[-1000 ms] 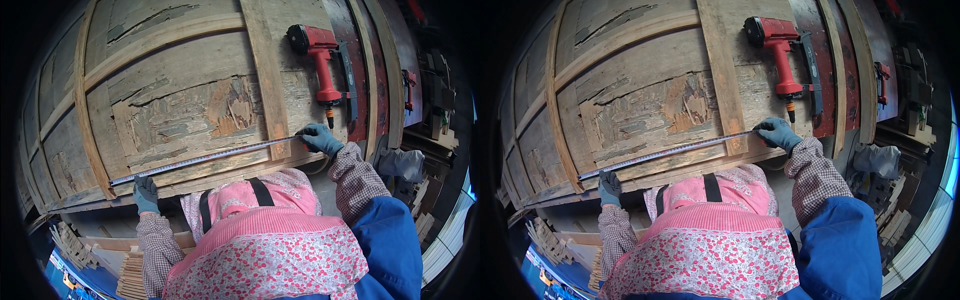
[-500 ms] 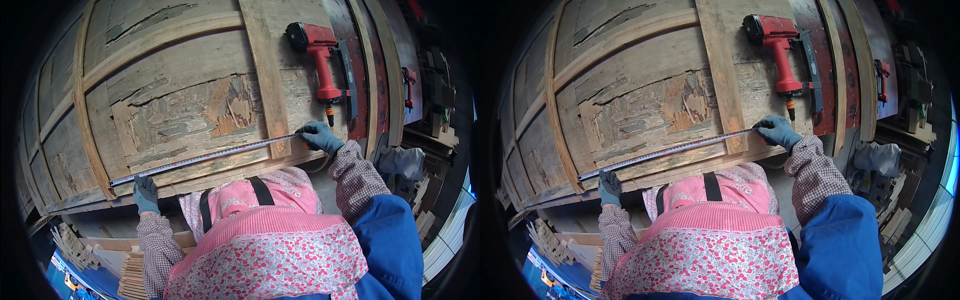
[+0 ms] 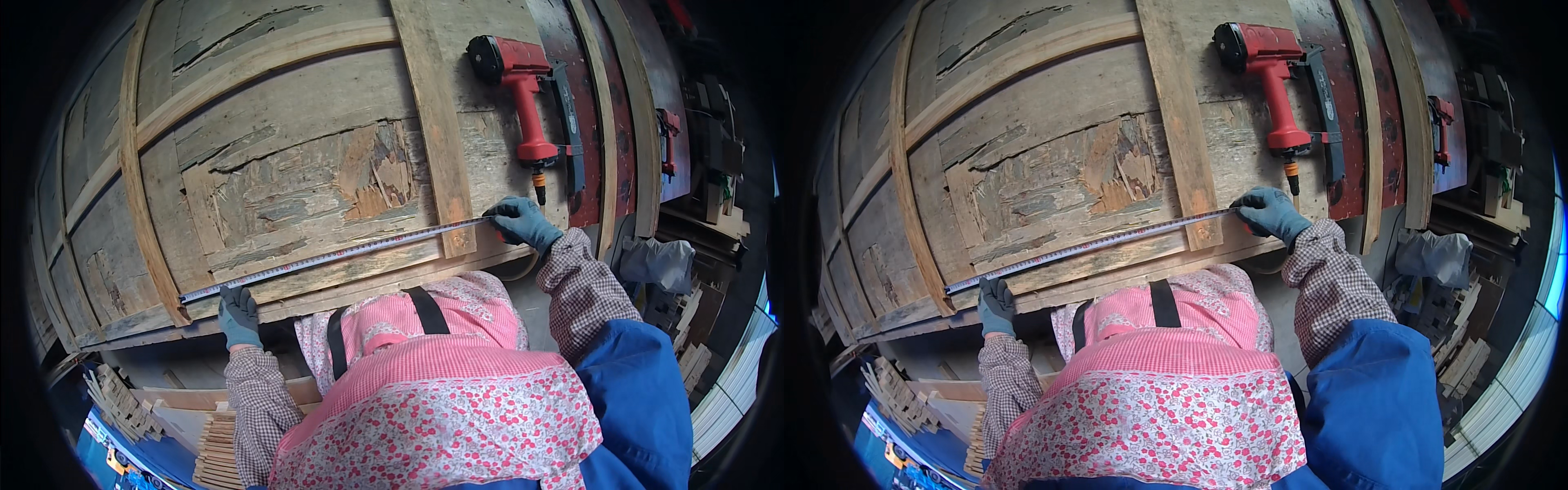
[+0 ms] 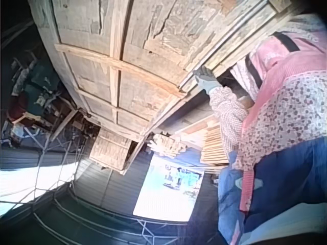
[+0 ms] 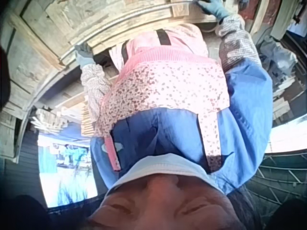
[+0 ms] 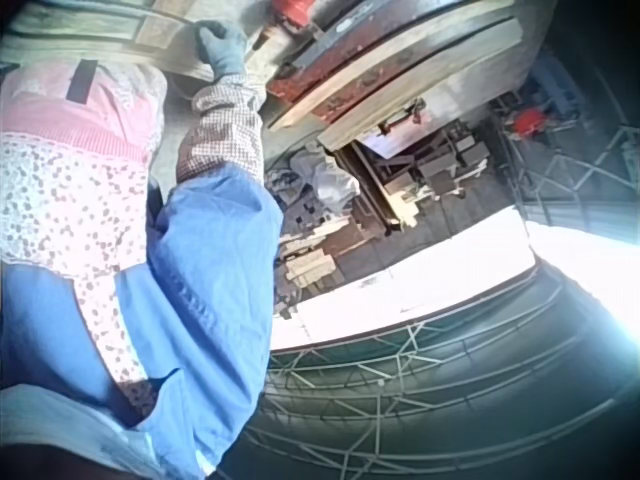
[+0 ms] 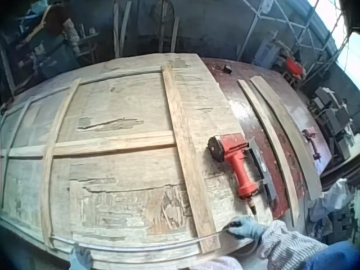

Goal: The person measures a wooden crate with a tape measure and uses a nail gun to attach wooden slats to its frame. The person repeats this process for multiple slats on the crate.

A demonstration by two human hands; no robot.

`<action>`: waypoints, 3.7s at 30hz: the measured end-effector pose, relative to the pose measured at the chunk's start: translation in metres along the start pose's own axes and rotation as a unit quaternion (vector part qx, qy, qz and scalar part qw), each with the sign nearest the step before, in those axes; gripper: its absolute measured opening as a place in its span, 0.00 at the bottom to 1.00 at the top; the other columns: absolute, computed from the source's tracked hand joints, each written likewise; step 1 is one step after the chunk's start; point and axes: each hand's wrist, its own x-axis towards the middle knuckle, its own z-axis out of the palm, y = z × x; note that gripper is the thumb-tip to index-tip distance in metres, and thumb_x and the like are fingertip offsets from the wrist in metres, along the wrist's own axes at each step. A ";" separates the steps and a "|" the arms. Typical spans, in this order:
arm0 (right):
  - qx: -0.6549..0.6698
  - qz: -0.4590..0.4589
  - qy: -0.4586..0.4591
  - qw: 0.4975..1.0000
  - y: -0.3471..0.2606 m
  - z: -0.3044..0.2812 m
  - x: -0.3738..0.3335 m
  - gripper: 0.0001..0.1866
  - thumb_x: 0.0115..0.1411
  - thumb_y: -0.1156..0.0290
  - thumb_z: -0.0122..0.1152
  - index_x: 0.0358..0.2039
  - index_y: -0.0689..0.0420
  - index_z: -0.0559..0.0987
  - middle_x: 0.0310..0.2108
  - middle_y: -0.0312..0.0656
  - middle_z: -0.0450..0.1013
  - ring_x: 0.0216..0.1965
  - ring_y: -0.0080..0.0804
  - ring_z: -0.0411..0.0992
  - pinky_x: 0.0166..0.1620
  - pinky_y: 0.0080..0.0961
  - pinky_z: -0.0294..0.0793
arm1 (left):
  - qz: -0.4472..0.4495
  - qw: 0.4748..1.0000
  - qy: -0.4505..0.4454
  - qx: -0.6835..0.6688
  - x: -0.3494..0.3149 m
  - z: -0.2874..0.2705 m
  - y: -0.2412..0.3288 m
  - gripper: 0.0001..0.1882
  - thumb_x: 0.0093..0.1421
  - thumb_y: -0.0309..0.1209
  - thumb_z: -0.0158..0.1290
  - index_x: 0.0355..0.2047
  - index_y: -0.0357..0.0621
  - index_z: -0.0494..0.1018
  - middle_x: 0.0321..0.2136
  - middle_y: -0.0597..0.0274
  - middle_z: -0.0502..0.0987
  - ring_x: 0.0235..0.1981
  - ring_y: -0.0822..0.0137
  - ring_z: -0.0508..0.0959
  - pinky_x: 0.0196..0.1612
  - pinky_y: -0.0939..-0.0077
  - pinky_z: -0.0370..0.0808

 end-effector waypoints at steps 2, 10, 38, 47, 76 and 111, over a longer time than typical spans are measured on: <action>-0.013 -0.010 0.003 1.000 0.004 -0.002 0.001 0.08 0.51 0.70 0.59 0.30 0.60 0.77 0.17 0.34 0.70 0.15 0.19 0.66 0.19 0.17 0.64 | 0.000 1.000 -0.001 -0.001 0.001 0.001 0.000 0.23 0.58 0.48 0.48 0.44 0.42 0.68 0.42 0.62 0.72 0.43 0.67 0.73 0.41 0.77 0.71; -0.086 -0.071 -0.006 0.994 0.001 -0.001 0.008 0.08 0.51 0.72 0.57 0.30 0.62 0.77 0.21 0.35 0.70 0.18 0.19 0.67 0.20 0.18 0.66 | -0.030 0.998 -0.011 -0.058 0.007 -0.011 -0.006 0.18 0.59 0.45 0.48 0.39 0.43 0.69 0.34 0.64 0.74 0.34 0.71 0.75 0.28 0.80 0.72; 0.010 -0.067 0.011 0.998 -0.044 0.021 -0.048 0.07 0.49 0.77 0.54 0.26 0.66 0.78 0.18 0.38 0.73 0.17 0.21 0.67 0.22 0.17 0.66 | 0.070 0.975 -0.063 -0.203 -0.085 -0.018 0.056 0.15 0.56 0.41 0.53 0.35 0.41 0.69 0.24 0.59 0.76 0.24 0.68 0.78 0.25 0.76 0.77; 0.032 -0.055 -0.113 0.992 -0.229 0.341 -0.043 0.07 0.50 0.73 0.59 0.26 0.65 0.78 0.15 0.38 0.71 0.10 0.23 0.65 0.14 0.19 0.62 | 0.198 0.954 -0.137 -0.181 -0.037 -0.208 0.124 0.16 0.61 0.37 0.48 0.43 0.38 0.70 0.33 0.58 0.77 0.32 0.66 0.78 0.34 0.75 0.76; 0.104 0.009 -0.175 0.979 -0.523 0.967 0.048 0.08 0.52 0.70 0.58 0.25 0.63 0.74 0.13 0.38 0.67 0.10 0.26 0.63 0.13 0.23 0.61 | 0.183 0.971 0.030 -0.149 0.214 -0.629 0.318 0.16 0.60 0.36 0.49 0.44 0.39 0.69 0.40 0.59 0.75 0.40 0.66 0.75 0.42 0.72 0.73; -0.137 0.023 -0.038 0.990 -0.550 1.093 0.072 0.15 0.46 0.57 0.57 0.28 0.54 0.81 0.23 0.41 0.76 0.25 0.30 0.74 0.34 0.25 0.71 | 0.112 0.956 -0.254 0.093 0.431 -0.695 0.464 0.15 0.58 0.20 0.44 0.46 0.35 0.67 0.42 0.61 0.72 0.40 0.76 0.72 0.42 0.86 0.68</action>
